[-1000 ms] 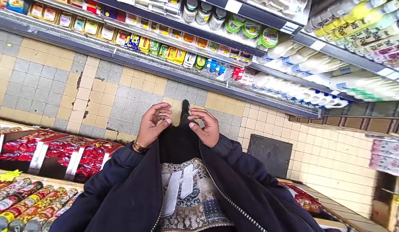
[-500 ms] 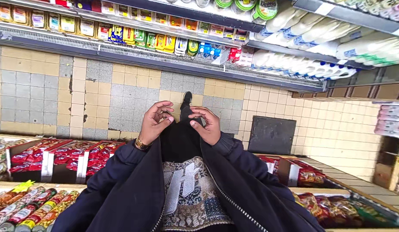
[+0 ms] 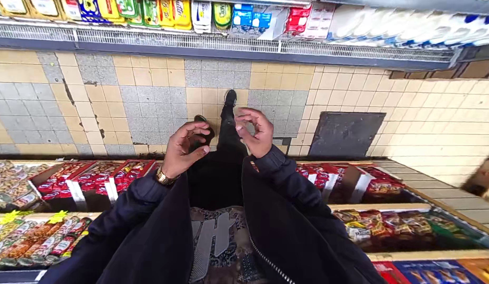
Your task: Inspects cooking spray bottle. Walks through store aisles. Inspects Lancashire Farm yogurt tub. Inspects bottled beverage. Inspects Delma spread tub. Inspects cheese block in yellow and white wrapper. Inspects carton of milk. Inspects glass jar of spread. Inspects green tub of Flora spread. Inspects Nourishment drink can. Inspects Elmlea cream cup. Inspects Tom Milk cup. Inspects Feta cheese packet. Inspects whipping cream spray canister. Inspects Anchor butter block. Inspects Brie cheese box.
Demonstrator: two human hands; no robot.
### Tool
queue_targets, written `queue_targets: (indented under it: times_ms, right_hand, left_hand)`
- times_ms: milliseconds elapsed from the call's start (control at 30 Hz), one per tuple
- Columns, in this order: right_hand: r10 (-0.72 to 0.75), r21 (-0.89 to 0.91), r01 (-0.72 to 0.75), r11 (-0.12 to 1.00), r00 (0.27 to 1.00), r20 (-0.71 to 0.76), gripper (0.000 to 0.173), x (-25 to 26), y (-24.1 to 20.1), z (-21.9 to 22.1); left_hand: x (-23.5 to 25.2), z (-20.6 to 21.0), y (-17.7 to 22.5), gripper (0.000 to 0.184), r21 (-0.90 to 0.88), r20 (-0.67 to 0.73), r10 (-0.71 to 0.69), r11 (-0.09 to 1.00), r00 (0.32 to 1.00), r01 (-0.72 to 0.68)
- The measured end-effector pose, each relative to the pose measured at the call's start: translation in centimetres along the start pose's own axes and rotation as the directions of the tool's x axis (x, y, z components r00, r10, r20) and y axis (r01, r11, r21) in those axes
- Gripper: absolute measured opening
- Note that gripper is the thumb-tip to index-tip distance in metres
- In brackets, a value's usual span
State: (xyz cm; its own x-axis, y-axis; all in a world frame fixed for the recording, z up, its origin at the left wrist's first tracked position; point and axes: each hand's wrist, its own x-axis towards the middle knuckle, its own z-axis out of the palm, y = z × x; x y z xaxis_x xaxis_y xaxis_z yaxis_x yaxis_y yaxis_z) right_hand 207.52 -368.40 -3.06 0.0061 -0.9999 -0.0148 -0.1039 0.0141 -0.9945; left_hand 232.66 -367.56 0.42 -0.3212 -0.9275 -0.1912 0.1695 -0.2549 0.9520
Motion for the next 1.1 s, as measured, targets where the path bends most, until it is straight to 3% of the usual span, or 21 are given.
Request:
queue_targets:
  times_ms: [167, 300, 467, 533, 700, 833, 933, 1100]
  right_hand:
    - [-0.026, -0.179, 0.026, 0.984, 1.0, -0.002, 0.042, 10.8, 11.0, -6.2]
    - [0.059, -0.361, -0.038, 0.932, 0.997, 0.048, 0.051, 20.1, 20.7, -11.1]
    - [0.216, -0.592, -0.123, 0.796, 0.972, 0.088, 0.061, 30.6, 30.7, -14.5]
    - [0.215, -0.673, -0.092, 0.734, 0.971, 0.101, 0.062, 33.5, 33.6, -14.6]
    - [0.239, -0.805, -0.003, 0.594, 0.955, 0.173, 0.072, 38.3, 38.3, -13.6]
    - [0.348, -0.903, 0.006, 0.431, 0.922, 0.172, 0.087, 40.8, 39.7, -12.7]
    - [0.426, -0.938, 0.016, 0.345, 0.888, 0.172, 0.081, 41.7, 40.4, -12.8]
    - [0.437, -0.945, 0.064, 0.322, 0.875, 0.208, 0.07, 41.9, 40.7, -13.1]
  left_hand:
    - [4.8, 1.0, -4.5, 0.055, 0.007, -0.025, -0.102, 0.995, 0.995, 0.102]
    - [7.5, 2.1, -7.6, 0.053, -0.009, -0.094, -0.199, 0.98, 0.976, 0.199]
    - [8.6, 3.1, -10.9, 0.05, -0.052, -0.187, -0.296, 0.955, 0.937, 0.291]
    - [8.8, 3.2, -11.6, 0.05, -0.066, -0.221, -0.324, 0.946, 0.92, 0.317]
    - [9.1, 3.2, -12.9, 0.048, -0.098, -0.297, -0.369, 0.929, 0.881, 0.356]
    - [9.3, 3.3, -13.6, 0.043, -0.129, -0.345, -0.393, 0.919, 0.852, 0.372]
    - [9.4, 3.3, -13.9, 0.041, -0.137, -0.367, -0.392, 0.92, 0.843, 0.368]
    - [9.3, 3.5, -13.7, 0.041, -0.154, -0.38, -0.384, 0.923, 0.842, 0.352]
